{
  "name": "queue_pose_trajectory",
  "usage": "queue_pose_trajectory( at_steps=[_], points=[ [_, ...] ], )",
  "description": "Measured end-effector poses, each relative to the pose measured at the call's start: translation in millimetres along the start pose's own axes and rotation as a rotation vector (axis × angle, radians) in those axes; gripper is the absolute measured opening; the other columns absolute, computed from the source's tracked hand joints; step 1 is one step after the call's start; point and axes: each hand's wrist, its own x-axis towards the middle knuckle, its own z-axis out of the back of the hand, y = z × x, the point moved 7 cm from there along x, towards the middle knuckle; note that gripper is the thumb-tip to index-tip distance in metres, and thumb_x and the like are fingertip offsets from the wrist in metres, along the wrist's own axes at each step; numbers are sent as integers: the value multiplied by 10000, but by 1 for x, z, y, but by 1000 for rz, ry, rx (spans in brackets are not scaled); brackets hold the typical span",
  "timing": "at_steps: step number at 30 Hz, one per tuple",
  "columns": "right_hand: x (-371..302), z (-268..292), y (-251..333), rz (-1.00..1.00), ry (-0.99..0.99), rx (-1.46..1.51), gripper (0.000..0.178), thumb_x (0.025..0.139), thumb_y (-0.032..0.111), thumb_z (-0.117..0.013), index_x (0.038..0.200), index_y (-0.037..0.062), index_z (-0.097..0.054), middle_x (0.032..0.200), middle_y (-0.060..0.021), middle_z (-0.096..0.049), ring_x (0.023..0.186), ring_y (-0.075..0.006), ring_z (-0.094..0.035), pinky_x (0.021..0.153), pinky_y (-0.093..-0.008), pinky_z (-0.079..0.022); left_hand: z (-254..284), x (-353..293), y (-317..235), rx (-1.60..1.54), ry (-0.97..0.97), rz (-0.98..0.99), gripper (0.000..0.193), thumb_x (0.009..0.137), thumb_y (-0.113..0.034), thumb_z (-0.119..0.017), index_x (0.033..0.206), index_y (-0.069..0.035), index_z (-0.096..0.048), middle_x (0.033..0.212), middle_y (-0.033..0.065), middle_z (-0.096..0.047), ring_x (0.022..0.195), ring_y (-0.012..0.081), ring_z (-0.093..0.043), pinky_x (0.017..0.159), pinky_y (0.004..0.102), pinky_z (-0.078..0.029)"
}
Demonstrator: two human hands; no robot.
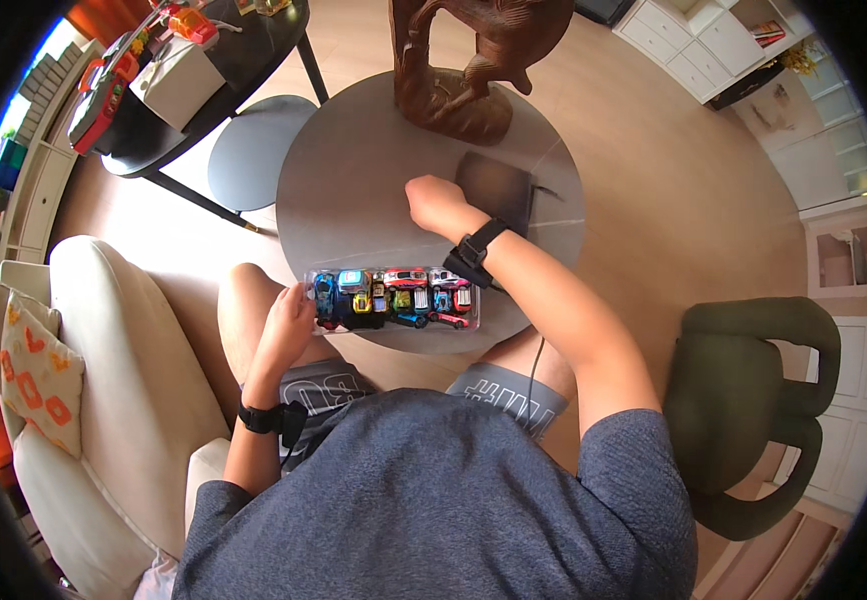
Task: The recorder organizes several small toy cars from a table into a clear plastic container.
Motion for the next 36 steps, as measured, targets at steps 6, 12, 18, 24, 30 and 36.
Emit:
queue_pose_trajectory(
  at_steps=[6, 12, 18, 24, 30, 36],
  points=[
    [-62, 53, 33, 28, 259, 779, 111, 891, 62, -687, 968, -17, -702, 829, -109, -727, 725, -198, -708, 666, -333, -565, -20, -1, 51, -231, 135, 214, 440, 916, -127, -568, 1315, 55, -538, 1062, 269, -659, 920, 381, -668, 850, 434, -536],
    [-140, 42, 52, 274, 338, 660, 141, 907, 71, -681, 1023, 1, -718, 877, -91, -733, 828, -174, -683, 785, -324, -540, -25, -2, 30, -583, 377, 400, 571, 959, -34, -414, 1510, -2, -269, 1034, 170, -641, 881, 222, -697, 744, 329, -576],
    [-146, 34, 25, 143, 59, 647, 217, 919, 146, -655, 1078, 16, -722, 974, -185, -721, 905, -329, -699, 826, -407, -540, -29, -1, 21, -687, 383, 430, 559, 959, -20, -390, 1504, -33, -265, 1133, 200, -610, 968, 271, -704, 816, 351, -603],
    [-144, 40, -20, -72, -162, 545, 280, 921, 189, -689, 1139, 13, -686, 980, -148, -693, 865, -289, -689, 808, -384, -549, -33, -4, 33, -827, 311, 417, 613, 954, -2, -371, 1539, 29, -190, 1093, 220, -628, 864, 258, -703, 722, 329, -592],
    [-153, 33, -50, -229, 25, 739, 412, 1017, 329, -650, 1245, -14, -629, 1055, -60, -673, 771, -130, -618, 684, -286, -518, -13, -7, 24, -879, 278, 418, 606, 948, -6, -349, 1546, -39, -255, 1176, 186, -619, 916, 250, -692, 784, 345, -594],
    [-176, 52, -16, -264, 298, 1002, 651, 1009, 510, -614, 1446, 42, -497, 1090, -76, -686, 804, -147, -657, 600, -298, -527, 38, -12, -24, -830, 309, 546, 606, 953, -27, -357, 1547, -137, -328, 1250, 161, -605, 1072, 277, -681, 903, 376, -598]
  ],
)
